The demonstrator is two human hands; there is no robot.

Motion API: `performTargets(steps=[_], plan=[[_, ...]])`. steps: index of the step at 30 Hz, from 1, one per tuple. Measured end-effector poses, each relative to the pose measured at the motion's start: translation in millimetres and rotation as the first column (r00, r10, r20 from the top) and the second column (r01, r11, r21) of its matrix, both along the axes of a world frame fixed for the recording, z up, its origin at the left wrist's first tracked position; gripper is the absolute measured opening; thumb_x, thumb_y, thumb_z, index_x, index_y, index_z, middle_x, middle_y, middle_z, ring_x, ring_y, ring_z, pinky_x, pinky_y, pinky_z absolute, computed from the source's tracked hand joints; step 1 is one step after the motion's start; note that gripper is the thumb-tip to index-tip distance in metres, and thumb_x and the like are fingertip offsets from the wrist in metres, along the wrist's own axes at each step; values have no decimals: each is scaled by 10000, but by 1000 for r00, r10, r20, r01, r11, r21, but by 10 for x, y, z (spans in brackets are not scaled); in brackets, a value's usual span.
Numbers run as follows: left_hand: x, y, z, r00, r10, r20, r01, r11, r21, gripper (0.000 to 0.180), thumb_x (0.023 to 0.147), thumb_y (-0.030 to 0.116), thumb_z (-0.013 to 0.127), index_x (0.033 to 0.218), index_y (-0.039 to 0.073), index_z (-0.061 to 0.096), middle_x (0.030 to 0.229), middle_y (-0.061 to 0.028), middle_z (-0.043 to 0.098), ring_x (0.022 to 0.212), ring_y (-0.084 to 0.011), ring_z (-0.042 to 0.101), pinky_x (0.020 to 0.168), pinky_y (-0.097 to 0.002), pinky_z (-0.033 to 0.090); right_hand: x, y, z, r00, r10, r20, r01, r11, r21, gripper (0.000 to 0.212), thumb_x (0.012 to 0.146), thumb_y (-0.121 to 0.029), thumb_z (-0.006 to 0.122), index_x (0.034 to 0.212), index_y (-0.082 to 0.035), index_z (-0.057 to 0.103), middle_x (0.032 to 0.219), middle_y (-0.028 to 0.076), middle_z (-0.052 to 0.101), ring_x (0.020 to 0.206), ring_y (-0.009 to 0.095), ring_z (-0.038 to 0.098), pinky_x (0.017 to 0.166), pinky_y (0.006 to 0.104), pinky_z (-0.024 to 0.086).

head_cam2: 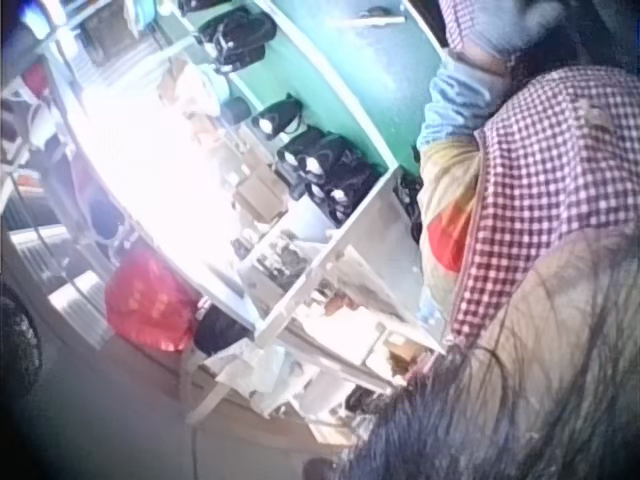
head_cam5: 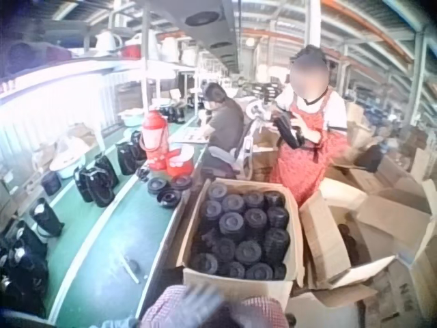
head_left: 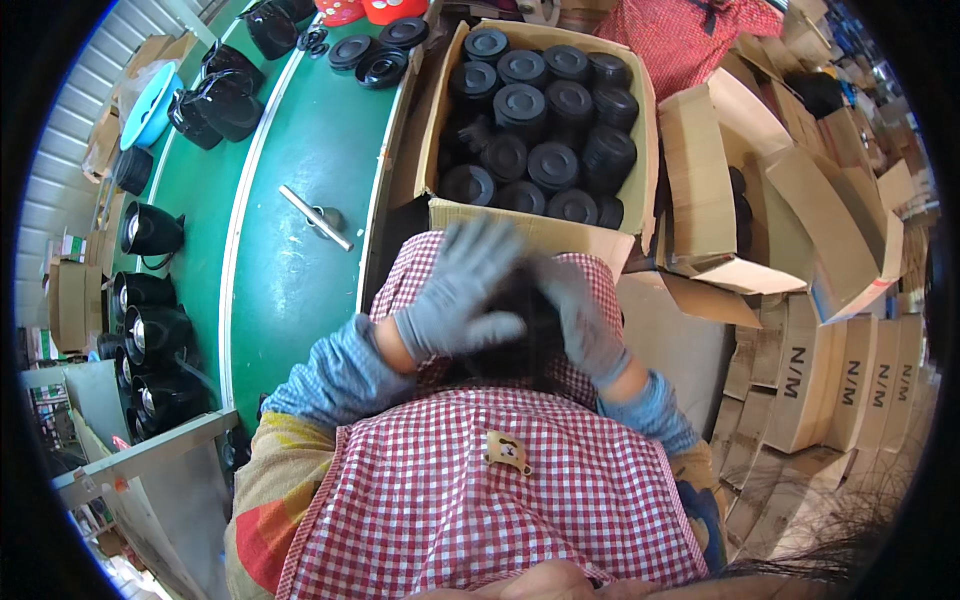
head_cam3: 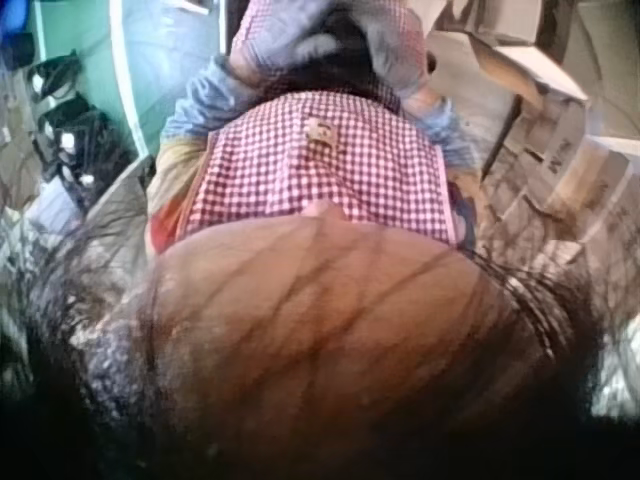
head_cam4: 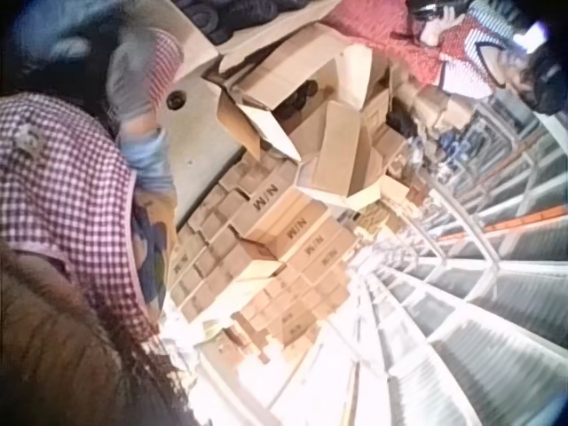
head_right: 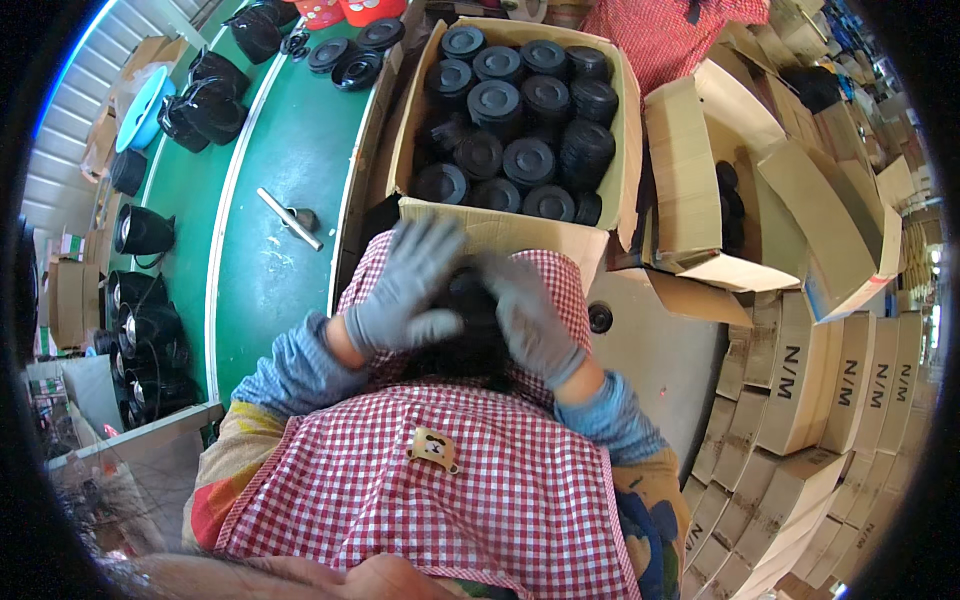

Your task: The person repeatedly picks black kettle bodies and lids from a cardboard box, presses the lids onto the bodies, and places the assembled units on a green worktable. The person handles items one at a time and continues the cycle throughout the clip.

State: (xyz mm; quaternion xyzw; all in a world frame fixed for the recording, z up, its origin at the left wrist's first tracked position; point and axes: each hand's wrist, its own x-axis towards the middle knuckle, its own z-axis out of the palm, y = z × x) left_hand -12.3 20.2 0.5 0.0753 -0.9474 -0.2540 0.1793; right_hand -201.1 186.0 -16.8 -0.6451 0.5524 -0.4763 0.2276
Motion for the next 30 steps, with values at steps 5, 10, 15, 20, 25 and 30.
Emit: performTargets(steps=[5, 10, 15, 20, 25, 30], plan=[[56, -253, -402, 968, 225, 115, -230, 973, 31, 966, 861, 684, 586, 1533, 25, 367, 1561, -279, 369, 1467, -511, 275, 1194, -617, 136, 170, 14, 315, 938, 92, -335, -76, 995, 60, 547, 995, -327, 544, 1431, 0, 507, 1420, 239, 528, 1356, 432, 463, 1165, 530, 319], [-98, 13, 38, 996, -16, 87, 7, 994, 112, 1008, 896, 780, 452, 1542, 14, 345, 1570, -298, 341, 1477, -513, 244, 1208, -618, 78, -129, -32, -200, 978, -3, -209, 28, 993, 116, 584, 1004, -387, 504, 1439, 3, 495, 1437, 259, 515, 1375, 434, 447, 1168, 540, 313], [-73, -23, -26, 993, 11, 116, -18, 998, 62, 903, 929, 697, 482, 1554, 60, 349, 1575, -260, 360, 1492, -483, 237, 1208, -608, 107, -22, 17, 2, 991, -39, -129, 60, 985, 160, 652, 1020, -456, 413, 1457, 25, 474, 1467, 277, 484, 1381, 453, 438, 1169, 557, 301], [-38, -271, -199, 961, 87, 261, -79, 996, -41, 849, 955, 668, 457, 1579, 107, 321, 1595, -259, 328, 1504, -471, 221, 1212, -603, 88, 30, 32, 296, 939, 171, -298, -120, 976, 184, 677, 983, -441, 502, 1445, 51, 456, 1474, 286, 458, 1376, 451, 431, 1161, 553, 308], [-157, -479, -62, 884, 84, 460, -26, 991, -131, 641, 989, 538, 494, 1456, 99, 510, 1490, -221, 484, 1415, -439, 393, 1165, -592, 232, 30, 69, 316, 884, 391, -255, -332, 911, 246, 914, 916, -622, 531, 1567, -18, 314, 1564, 278, 348, 1472, 437, 296, 1228, 540, 172], [-659, -424, -116, 823, -171, 542, 1, 954, 300, 419, 1002, 351, 544, 1301, 68, 620, 1193, -235, 665, 1126, -385, 645, 992, -438, 499, -138, -357, 385, 725, 352, -592, -126, 913, 389, 1095, 778, -744, 623, 1596, -104, 279, 1652, 195, 234, 1543, 369, 159, 1243, 547, 87]])
